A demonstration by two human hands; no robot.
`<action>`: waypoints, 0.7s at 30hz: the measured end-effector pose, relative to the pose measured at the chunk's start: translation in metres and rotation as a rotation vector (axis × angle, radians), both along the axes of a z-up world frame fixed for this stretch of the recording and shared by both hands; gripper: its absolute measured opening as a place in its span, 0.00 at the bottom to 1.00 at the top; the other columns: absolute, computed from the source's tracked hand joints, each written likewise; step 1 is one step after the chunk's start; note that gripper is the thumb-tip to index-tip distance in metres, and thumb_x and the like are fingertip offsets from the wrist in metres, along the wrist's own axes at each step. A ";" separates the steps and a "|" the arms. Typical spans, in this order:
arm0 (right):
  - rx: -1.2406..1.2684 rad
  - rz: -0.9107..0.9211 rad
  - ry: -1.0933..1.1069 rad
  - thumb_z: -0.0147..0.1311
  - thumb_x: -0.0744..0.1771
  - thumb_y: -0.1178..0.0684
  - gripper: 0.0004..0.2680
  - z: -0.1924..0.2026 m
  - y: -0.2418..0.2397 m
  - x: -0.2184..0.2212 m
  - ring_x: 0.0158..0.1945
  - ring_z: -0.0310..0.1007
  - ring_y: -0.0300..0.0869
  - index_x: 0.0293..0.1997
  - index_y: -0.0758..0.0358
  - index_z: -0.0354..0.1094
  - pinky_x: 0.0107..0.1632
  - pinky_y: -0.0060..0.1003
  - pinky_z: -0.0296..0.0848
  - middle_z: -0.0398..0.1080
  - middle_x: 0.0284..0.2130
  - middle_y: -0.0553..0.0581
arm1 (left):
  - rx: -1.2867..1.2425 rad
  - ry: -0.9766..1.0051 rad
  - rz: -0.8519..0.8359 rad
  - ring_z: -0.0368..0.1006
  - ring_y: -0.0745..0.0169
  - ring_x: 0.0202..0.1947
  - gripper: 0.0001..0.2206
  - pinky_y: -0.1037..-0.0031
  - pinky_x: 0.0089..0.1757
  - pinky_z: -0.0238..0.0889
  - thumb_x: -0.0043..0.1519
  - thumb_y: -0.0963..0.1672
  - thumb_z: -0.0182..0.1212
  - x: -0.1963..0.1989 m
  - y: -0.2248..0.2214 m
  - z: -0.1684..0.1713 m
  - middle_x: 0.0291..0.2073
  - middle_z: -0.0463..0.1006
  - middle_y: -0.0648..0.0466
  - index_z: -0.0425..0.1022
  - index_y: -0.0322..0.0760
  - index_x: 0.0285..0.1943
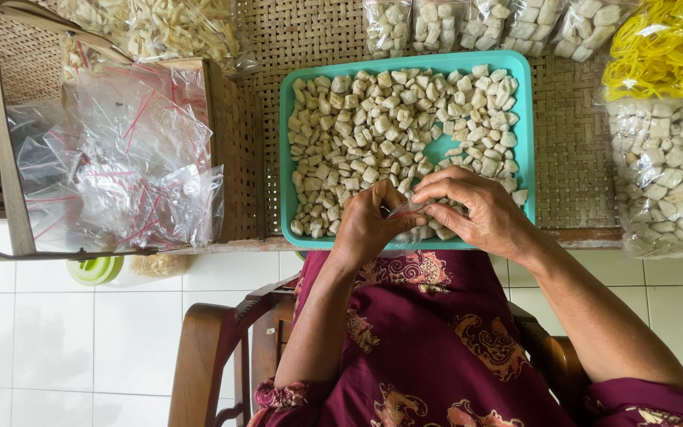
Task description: The person picks up several small white food items from a teal tray and places them into a small clear plastic bag, then seals the bag with a yellow rubber band.
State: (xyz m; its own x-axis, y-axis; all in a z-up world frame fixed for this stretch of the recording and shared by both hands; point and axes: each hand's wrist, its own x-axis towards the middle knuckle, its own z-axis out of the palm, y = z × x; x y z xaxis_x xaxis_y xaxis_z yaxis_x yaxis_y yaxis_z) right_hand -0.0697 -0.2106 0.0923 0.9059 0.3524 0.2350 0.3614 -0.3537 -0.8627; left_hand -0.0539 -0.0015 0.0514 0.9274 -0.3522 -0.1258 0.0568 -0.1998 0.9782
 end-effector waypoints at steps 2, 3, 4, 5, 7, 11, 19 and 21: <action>0.004 0.009 0.013 0.58 0.67 0.60 0.06 0.000 0.000 0.000 0.51 0.77 0.51 0.47 0.57 0.76 0.50 0.49 0.76 0.76 0.48 0.57 | 0.008 0.016 -0.007 0.75 0.62 0.25 0.16 0.75 0.27 0.70 0.49 0.45 0.80 0.001 -0.001 0.000 0.31 0.82 0.49 0.73 0.34 0.29; 0.004 0.009 0.013 0.58 0.67 0.60 0.06 -0.002 -0.001 0.001 0.51 0.77 0.51 0.47 0.57 0.76 0.50 0.49 0.76 0.76 0.48 0.57 | 0.008 0.015 -0.007 0.75 0.62 0.25 0.16 0.75 0.27 0.70 0.49 0.45 0.80 0.001 -0.001 0.002 0.31 0.82 0.49 0.73 0.34 0.29; -0.008 0.010 0.014 0.58 0.67 0.60 0.07 -0.003 -0.001 0.001 0.51 0.77 0.51 0.47 0.55 0.77 0.50 0.49 0.76 0.76 0.48 0.56 | 0.020 0.026 -0.004 0.75 0.62 0.26 0.16 0.75 0.28 0.70 0.48 0.45 0.80 0.001 -0.001 0.003 0.30 0.82 0.49 0.73 0.35 0.29; -0.020 0.011 0.015 0.58 0.67 0.59 0.07 -0.005 -0.001 0.001 0.51 0.77 0.50 0.47 0.54 0.77 0.51 0.48 0.76 0.75 0.48 0.55 | 0.033 0.037 -0.001 0.76 0.61 0.26 0.16 0.74 0.29 0.70 0.48 0.45 0.81 0.000 -0.001 0.005 0.30 0.82 0.49 0.73 0.35 0.28; -0.032 0.021 0.014 0.58 0.67 0.60 0.07 -0.004 -0.001 0.000 0.51 0.77 0.51 0.48 0.54 0.77 0.51 0.49 0.76 0.75 0.48 0.56 | 0.043 0.045 -0.009 0.75 0.61 0.26 0.16 0.73 0.29 0.70 0.47 0.46 0.81 0.001 -0.001 -0.001 0.30 0.82 0.49 0.73 0.35 0.29; -0.053 0.040 0.027 0.57 0.67 0.60 0.08 -0.003 0.000 -0.001 0.51 0.77 0.54 0.49 0.54 0.77 0.50 0.52 0.75 0.75 0.49 0.58 | 0.087 0.045 -0.036 0.76 0.57 0.25 0.17 0.69 0.29 0.69 0.46 0.46 0.80 0.001 -0.002 -0.001 0.30 0.82 0.48 0.73 0.35 0.29; -0.058 0.048 0.056 0.57 0.67 0.60 0.07 -0.008 -0.006 0.000 0.50 0.78 0.51 0.48 0.57 0.75 0.50 0.50 0.76 0.76 0.46 0.56 | 0.117 0.015 -0.051 0.73 0.57 0.24 0.18 0.68 0.29 0.67 0.46 0.48 0.81 0.002 -0.001 -0.005 0.25 0.80 0.49 0.74 0.37 0.30; -0.064 0.050 0.052 0.58 0.67 0.60 0.06 -0.011 -0.007 0.001 0.49 0.78 0.49 0.46 0.56 0.75 0.50 0.49 0.76 0.76 0.45 0.54 | 0.113 0.022 -0.046 0.73 0.57 0.24 0.18 0.68 0.29 0.67 0.46 0.48 0.81 0.001 0.000 -0.001 0.25 0.80 0.49 0.74 0.36 0.30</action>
State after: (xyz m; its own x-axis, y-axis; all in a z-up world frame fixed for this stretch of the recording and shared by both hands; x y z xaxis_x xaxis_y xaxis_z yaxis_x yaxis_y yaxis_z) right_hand -0.0691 -0.2180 0.0816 0.8970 0.4105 0.1637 0.3355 -0.3915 -0.8568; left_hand -0.0532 -0.0020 0.0505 0.9071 -0.3770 -0.1869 0.0660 -0.3112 0.9481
